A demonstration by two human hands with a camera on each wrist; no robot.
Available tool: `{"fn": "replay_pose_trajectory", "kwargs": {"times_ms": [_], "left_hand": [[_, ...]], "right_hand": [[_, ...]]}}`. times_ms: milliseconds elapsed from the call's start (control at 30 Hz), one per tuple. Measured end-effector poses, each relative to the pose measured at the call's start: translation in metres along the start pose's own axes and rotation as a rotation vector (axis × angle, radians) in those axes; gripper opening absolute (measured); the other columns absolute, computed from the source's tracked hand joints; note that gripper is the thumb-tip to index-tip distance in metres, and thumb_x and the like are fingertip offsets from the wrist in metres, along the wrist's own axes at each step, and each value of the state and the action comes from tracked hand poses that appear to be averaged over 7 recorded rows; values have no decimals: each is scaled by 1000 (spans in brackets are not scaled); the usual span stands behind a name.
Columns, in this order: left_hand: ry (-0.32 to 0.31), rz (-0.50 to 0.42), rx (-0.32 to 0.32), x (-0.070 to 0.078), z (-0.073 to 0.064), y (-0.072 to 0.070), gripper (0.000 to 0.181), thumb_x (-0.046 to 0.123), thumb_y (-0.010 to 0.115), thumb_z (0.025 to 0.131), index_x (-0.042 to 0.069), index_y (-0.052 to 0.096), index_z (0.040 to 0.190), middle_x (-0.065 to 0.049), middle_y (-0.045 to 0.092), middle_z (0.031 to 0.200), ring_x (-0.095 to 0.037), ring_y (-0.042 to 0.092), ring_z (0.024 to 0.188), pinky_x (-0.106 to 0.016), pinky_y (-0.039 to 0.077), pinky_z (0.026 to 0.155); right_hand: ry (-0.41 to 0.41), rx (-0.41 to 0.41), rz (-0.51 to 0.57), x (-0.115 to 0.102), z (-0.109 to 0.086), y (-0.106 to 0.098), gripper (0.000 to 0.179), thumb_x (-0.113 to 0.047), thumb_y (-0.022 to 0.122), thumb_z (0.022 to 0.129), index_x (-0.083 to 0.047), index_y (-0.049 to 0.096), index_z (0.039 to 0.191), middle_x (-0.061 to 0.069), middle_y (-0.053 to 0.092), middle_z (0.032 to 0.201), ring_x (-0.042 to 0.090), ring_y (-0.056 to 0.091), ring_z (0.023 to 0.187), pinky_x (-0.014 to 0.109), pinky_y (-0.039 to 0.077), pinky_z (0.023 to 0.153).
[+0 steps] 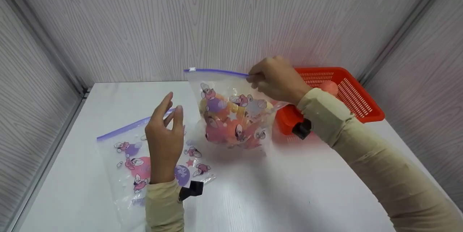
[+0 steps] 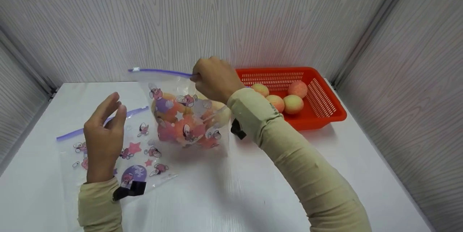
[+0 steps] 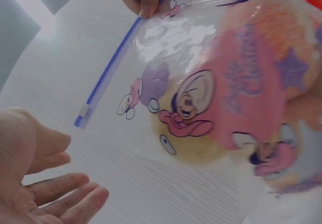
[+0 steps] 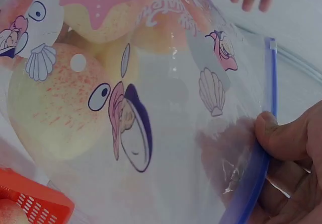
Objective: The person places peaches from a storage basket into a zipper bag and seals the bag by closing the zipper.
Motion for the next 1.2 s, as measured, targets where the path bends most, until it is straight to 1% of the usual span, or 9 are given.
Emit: {"fn": "replay_pose_trajectory", "kwargs": {"times_ms": [200, 467, 600, 700, 767, 867, 967, 1100, 1200], "left_hand": [[-22, 76, -147, -1, 5, 12, 39, 15, 56, 105, 0, 56, 141, -15, 53, 147, -28, 47, 140, -44, 45, 112], [-53, 116, -191, 2, 1, 13, 37, 14, 54, 106, 2, 58, 140, -13, 56, 146, -27, 49, 138, -44, 44, 112], [-71, 117, -221, 3, -4, 16, 37, 14, 56, 105, 3, 58, 141, -13, 55, 146, -29, 49, 138, -46, 43, 113], [-69, 117, -239, 4, -7, 19, 37, 14, 57, 104, 3, 58, 140, -14, 55, 146, -30, 49, 138, -48, 42, 113], [-70, 128, -254, 6, -8, 21, 38, 16, 58, 104, 4, 58, 141, -14, 55, 147, -31, 49, 138, -48, 41, 114], [-63, 143, -269, 7, -7, 22, 39, 18, 59, 104, 4, 58, 141, -13, 55, 146, -31, 48, 139, -48, 40, 115], [-55, 159, -274, 6, -6, 18, 40, 16, 60, 104, 3, 57, 141, -14, 55, 146, -31, 48, 139, -48, 39, 116], [-67, 181, -309, 0, -8, 15, 42, 18, 58, 104, 2, 55, 143, -15, 55, 147, -32, 47, 139, -49, 38, 116], [-108, 206, -376, -5, -4, 18, 47, 21, 56, 105, 3, 49, 148, -15, 50, 151, -32, 43, 142, -49, 35, 118]], "right_hand": [[183, 21, 91, 12, 32, -10, 21, 5, 57, 94, 2, 77, 101, 13, 74, 87, 22, 70, 74, 28, 61, 66], [304, 57, 172, 15, 83, 28, 20, -10, 61, 101, 1, 78, 104, 11, 74, 87, 18, 72, 72, 25, 61, 63], [410, 103, 476, 39, 90, 46, 21, -9, 62, 101, 6, 74, 107, 16, 74, 89, 20, 72, 71, 28, 62, 65], [526, 116, 762, 71, 82, 66, 20, -7, 61, 101, 8, 70, 111, 17, 74, 91, 18, 71, 69, 29, 63, 67], [625, 140, 868, 92, 74, 77, 19, -6, 62, 101, 6, 69, 113, 14, 72, 89, 15, 68, 66, 27, 62, 66], [717, 201, 874, 115, 63, 84, 14, -8, 63, 100, 2, 69, 109, 7, 67, 82, 12, 63, 64, 24, 59, 61], [733, 234, 845, 126, 60, 86, 13, -7, 64, 99, 3, 68, 106, 6, 63, 78, 13, 62, 62, 25, 59, 60], [721, 178, 785, 128, 55, 90, 21, -7, 62, 100, 7, 67, 115, 10, 67, 83, 14, 67, 63, 29, 62, 66], [714, 117, 626, 129, 50, 94, 25, -9, 60, 102, 5, 67, 120, 13, 70, 89, 16, 70, 67, 30, 63, 71]]}}
Point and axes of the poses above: each hand's wrist, its own z-axis towards the middle knuckle, its own y-axis out of the palm, x = y × z, the point moved 4 cm from there along z, towards the middle knuckle
